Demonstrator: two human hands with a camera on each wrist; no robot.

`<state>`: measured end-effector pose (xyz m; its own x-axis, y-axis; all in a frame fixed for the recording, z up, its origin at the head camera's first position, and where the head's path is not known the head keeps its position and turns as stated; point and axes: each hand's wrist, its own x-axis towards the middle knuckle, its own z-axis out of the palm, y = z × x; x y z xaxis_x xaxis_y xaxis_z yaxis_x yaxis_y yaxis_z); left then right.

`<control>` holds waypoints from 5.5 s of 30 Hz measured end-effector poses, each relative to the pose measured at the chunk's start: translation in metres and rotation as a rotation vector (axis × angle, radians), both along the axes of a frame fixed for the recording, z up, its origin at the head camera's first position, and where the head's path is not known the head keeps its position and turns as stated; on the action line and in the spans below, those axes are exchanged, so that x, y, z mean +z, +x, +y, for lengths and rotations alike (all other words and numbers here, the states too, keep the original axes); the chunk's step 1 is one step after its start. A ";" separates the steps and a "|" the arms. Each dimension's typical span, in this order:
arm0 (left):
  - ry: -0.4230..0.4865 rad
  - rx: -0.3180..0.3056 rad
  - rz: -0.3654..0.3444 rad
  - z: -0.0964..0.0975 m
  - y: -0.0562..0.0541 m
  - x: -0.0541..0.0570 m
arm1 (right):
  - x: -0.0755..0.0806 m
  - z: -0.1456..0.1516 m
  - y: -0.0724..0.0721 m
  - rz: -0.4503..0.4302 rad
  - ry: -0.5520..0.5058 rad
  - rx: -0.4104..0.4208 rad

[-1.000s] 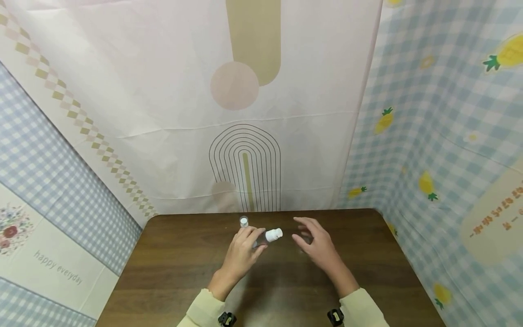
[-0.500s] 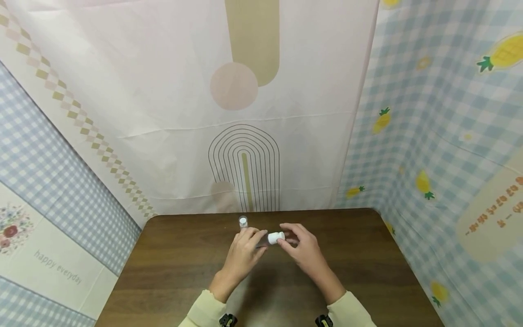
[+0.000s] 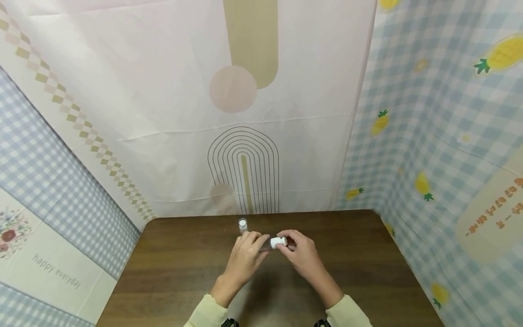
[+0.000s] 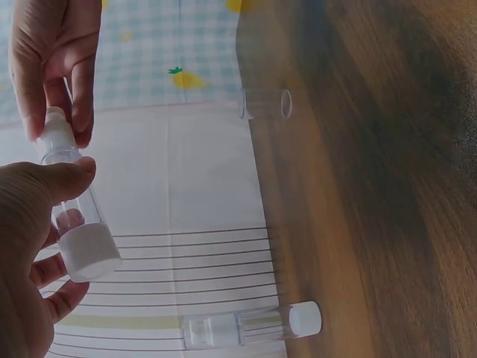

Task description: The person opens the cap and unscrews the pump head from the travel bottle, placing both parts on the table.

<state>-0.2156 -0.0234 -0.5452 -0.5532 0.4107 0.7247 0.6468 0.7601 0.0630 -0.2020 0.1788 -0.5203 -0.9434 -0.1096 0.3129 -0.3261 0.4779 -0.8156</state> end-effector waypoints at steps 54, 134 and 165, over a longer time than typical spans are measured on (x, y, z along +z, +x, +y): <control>0.030 -0.016 -0.028 0.002 0.000 0.001 | -0.002 0.001 0.001 0.139 -0.154 0.106; -0.015 -0.007 0.022 0.005 0.003 -0.004 | -0.001 0.001 -0.002 -0.274 -0.095 -0.032; 0.030 0.003 0.056 0.003 0.000 -0.006 | -0.001 0.007 0.001 -0.068 -0.082 0.018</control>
